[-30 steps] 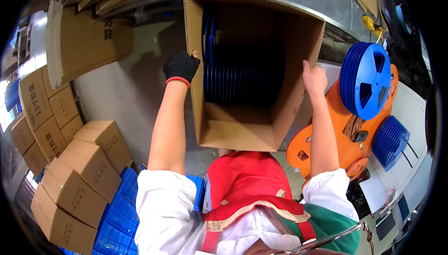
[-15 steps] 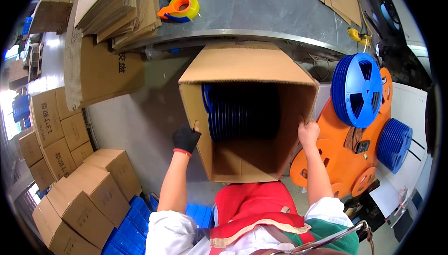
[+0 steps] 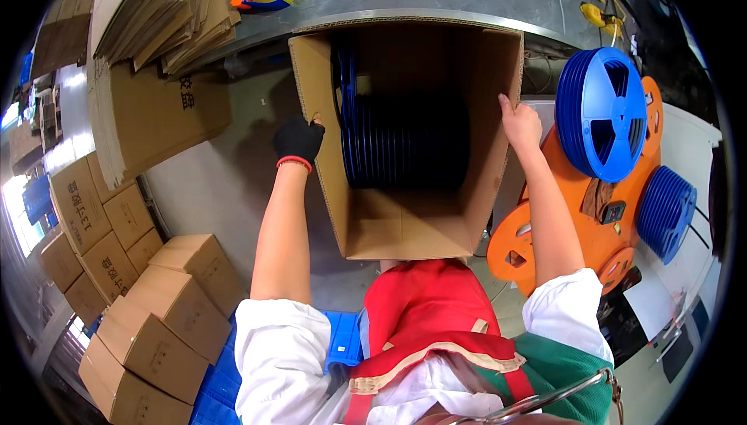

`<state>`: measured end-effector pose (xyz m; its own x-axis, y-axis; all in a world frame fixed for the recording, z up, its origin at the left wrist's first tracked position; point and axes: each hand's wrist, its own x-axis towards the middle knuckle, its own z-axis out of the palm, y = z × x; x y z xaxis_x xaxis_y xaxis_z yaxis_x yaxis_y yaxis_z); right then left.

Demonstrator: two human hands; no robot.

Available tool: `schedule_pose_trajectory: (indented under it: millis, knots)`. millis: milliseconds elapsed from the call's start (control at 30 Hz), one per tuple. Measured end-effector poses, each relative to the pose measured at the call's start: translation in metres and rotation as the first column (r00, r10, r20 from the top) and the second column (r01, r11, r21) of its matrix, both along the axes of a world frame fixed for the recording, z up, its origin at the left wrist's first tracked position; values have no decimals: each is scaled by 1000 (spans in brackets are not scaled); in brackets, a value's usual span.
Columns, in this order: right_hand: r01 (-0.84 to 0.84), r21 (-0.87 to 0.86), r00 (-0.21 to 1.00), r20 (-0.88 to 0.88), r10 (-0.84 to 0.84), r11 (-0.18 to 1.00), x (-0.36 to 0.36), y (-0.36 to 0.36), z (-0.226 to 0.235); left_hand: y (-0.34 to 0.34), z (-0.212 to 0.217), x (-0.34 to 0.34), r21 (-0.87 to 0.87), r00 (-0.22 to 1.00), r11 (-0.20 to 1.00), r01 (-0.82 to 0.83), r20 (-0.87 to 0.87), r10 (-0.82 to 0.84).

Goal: The person picks up blue plastic reels from a workspace and places them into a cardboard box.

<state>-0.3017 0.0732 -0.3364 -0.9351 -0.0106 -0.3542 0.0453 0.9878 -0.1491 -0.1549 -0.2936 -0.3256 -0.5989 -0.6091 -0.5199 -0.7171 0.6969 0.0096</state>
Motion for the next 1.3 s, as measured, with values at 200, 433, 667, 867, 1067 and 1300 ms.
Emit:
schedule_pose_trajectory:
  millis: [200,433,667,867,1067,1300]
  knots:
    - [-23,-32,996,-88,20,999,4,-23,7,-19,-7,5,31,991,998,-62,-115,65]
    - [-100,-132,986,-148,80,986,26,-15,-3,-5,-3,40,-38,966,988,-153,-215,141]
    - [-33,-71,975,-222,16,997,7,-27,-9,-10,-2,5,-23,987,988,-150,-60,149]
    - [18,-62,996,92,-12,998,4,-32,21,-2,10,26,91,974,990,-106,-190,122]
    - [16,-622,907,-322,-273,783,101,-10,7,30,-26,176,312,889,903,-294,-259,379]
    - [-175,-441,952,-303,38,880,219,-5,14,107,-48,437,570,845,624,-534,380,376]
